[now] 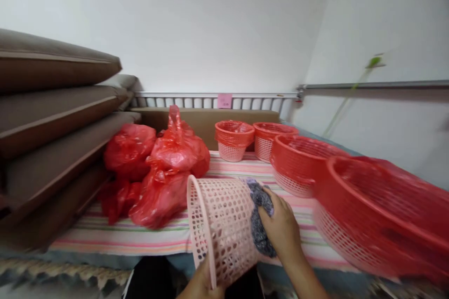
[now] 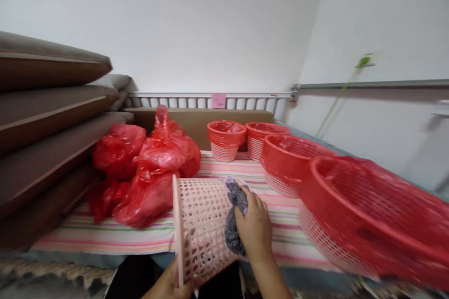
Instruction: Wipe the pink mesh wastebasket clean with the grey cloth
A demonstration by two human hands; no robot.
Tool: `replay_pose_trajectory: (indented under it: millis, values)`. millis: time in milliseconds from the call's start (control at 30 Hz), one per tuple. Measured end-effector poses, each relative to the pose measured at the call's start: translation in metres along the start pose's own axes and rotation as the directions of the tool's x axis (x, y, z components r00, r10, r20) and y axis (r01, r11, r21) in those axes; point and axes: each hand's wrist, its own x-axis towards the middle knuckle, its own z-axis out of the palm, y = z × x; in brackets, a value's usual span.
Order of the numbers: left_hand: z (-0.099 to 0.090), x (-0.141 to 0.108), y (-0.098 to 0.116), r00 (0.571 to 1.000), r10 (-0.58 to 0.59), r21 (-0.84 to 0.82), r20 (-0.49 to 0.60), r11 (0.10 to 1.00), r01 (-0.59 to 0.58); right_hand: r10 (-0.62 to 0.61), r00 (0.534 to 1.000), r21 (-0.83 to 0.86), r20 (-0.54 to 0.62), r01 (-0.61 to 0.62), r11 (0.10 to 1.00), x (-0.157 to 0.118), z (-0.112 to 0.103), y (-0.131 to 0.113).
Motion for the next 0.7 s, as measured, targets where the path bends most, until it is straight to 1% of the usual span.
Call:
replay_pose_trajectory:
  millis: [67, 133, 167, 233, 300, 333, 400, 467, 567, 633, 700]
  values:
    - [-0.006, 0.003, -0.004, 0.999, 0.026, -0.118, 0.019, 0.993, -0.024, 0.001, 0.999, -0.067, 0.054, 0.002, 0.998, 0.0, 0.015, 0.009]
    - [-0.007, 0.008, 0.002, 0.997, 0.072, -0.216, 0.014, 0.974, -0.067, -0.003, 0.999, -0.119, 0.046, 0.009, 0.993, 0.001, 0.027, 0.021]
    - [-0.005, 0.012, 0.008, 0.996, 0.084, -0.235, -0.017, 0.968, -0.086, -0.005, 0.999, -0.135, 0.035, 0.01, 0.991, 0.001, 0.031, 0.026]
    - [-0.001, 0.02, 0.022, 0.989, 0.064, -0.212, -0.134, 0.973, -0.091, -0.007, 1.0, -0.145, 0.028, 0.011, 0.989, 0.0, 0.033, 0.033]
    - [0.005, 0.026, 0.034, 0.97, 0.009, -0.16, -0.243, 0.986, -0.049, -0.004, 0.999, -0.128, 0.042, 0.009, 0.992, -0.004, 0.032, 0.033]
    - [0.007, 0.027, 0.038, 0.961, -0.016, -0.139, -0.276, 0.99, -0.023, -0.005, 0.999, -0.113, 0.052, 0.011, 0.994, -0.006, 0.031, 0.032]
    - [0.007, 0.029, 0.04, 0.956, -0.035, -0.112, -0.29, 0.994, 0.002, -0.005, 0.998, -0.082, 0.057, 0.01, 0.997, -0.01, 0.029, 0.028]
    - [0.004, 0.029, 0.037, 0.962, -0.048, -0.119, -0.268, 0.993, 0.016, 0.012, 0.999, -0.057, 0.045, -0.01, 0.998, -0.011, 0.03, 0.025]
    - [-0.001, 0.032, 0.033, 0.965, -0.089, -0.162, -0.246, 0.985, 0.05, 0.099, 0.994, -0.022, 0.046, -0.098, 0.995, -0.005, 0.035, 0.016]
    - [-0.002, 0.037, 0.03, 0.967, -0.101, -0.176, -0.234, 0.983, 0.06, 0.173, 0.982, 0.025, 0.081, -0.176, 0.984, 0.001, 0.036, 0.0]
    - [-0.002, 0.043, 0.028, 0.965, -0.073, -0.168, -0.251, 0.985, 0.031, 0.211, 0.967, 0.121, 0.144, -0.229, 0.966, 0.006, 0.036, -0.027]
